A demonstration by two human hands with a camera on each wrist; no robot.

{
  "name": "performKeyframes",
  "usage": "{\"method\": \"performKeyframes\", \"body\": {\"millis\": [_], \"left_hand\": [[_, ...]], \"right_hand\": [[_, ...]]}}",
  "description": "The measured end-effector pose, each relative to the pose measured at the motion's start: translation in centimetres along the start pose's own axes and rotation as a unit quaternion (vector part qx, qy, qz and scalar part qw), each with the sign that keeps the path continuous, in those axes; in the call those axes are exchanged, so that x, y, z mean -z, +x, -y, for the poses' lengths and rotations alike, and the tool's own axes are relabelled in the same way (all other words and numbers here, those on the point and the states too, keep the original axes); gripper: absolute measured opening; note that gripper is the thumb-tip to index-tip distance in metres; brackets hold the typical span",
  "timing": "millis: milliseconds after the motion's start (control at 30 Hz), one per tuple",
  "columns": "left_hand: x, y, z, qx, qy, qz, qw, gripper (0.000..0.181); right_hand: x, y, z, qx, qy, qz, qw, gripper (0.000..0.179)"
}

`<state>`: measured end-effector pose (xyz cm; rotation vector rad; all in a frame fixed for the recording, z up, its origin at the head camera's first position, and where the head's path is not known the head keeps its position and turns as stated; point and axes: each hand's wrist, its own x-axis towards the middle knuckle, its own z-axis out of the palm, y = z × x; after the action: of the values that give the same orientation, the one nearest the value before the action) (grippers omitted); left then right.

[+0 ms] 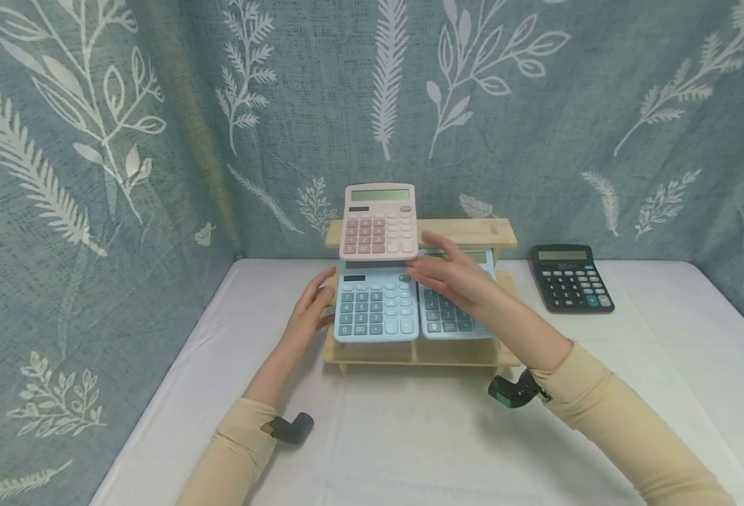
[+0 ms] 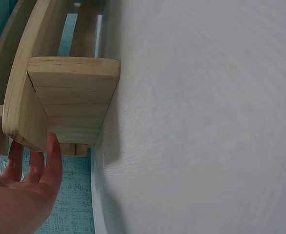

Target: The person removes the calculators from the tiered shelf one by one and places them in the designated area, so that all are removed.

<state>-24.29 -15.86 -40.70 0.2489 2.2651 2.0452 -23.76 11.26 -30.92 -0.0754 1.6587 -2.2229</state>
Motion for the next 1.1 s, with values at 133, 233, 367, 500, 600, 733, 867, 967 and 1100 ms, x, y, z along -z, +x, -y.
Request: {"method": "performKeyframes", "body": {"millis": [133,233,367,500,600,733,867,967,1100], "left_hand": [[0.0,0.0,0.1,-0.001,-0.001,0.000,1.0000,0.050],[0.0,0.0,0.2,-0.002,0.001,0.000,1.0000,0.050],[0.0,0.0,0.2,-0.002,0.002,0.000,1.0000,0.050],[0.0,0.0,0.3,0.000,0.003,-0.003,1.0000,0.049],[0.0,0.0,0.2,0.000,0.003,-0.003,1.0000,0.048],[0.0,0.0,0.3,-0.002,0.001,-0.002,1.0000,0.048],[0.1,0.0,0.2,-0.004,0.001,0.000,1.0000,0.049],[0.1,0.0,0.1,-0.004,0.002,0.000,1.0000,0.050],[0.1,0.0,0.1,-0.002,0.003,-0.001,1.0000,0.049]], "right_hand": [[-0.2,0.4,0.0,0.002,-0.003,0.004,1.0000,0.076],[-0.4,0.7,0.1,0.004,-0.008,0.009,0.9999,0.077],[-0.6,0.9,0.1,0.003,-0.009,0.010,0.9999,0.077],[-0.7,1.1,0.1,0.000,0.003,0.010,0.9999,0.077],[-0.8,1.4,0.1,-0.002,0.015,0.007,0.9999,0.077],[-0.8,1.8,0.1,-0.002,0.028,0.004,0.9996,0.074],[-0.9,2.1,0.1,0.000,0.032,0.001,0.9995,0.074],[-1.0,2.3,0.0,0.004,0.030,-0.001,0.9995,0.074],[-1.1,2.4,0.0,0.012,0.025,-0.002,0.9996,0.073]]}}
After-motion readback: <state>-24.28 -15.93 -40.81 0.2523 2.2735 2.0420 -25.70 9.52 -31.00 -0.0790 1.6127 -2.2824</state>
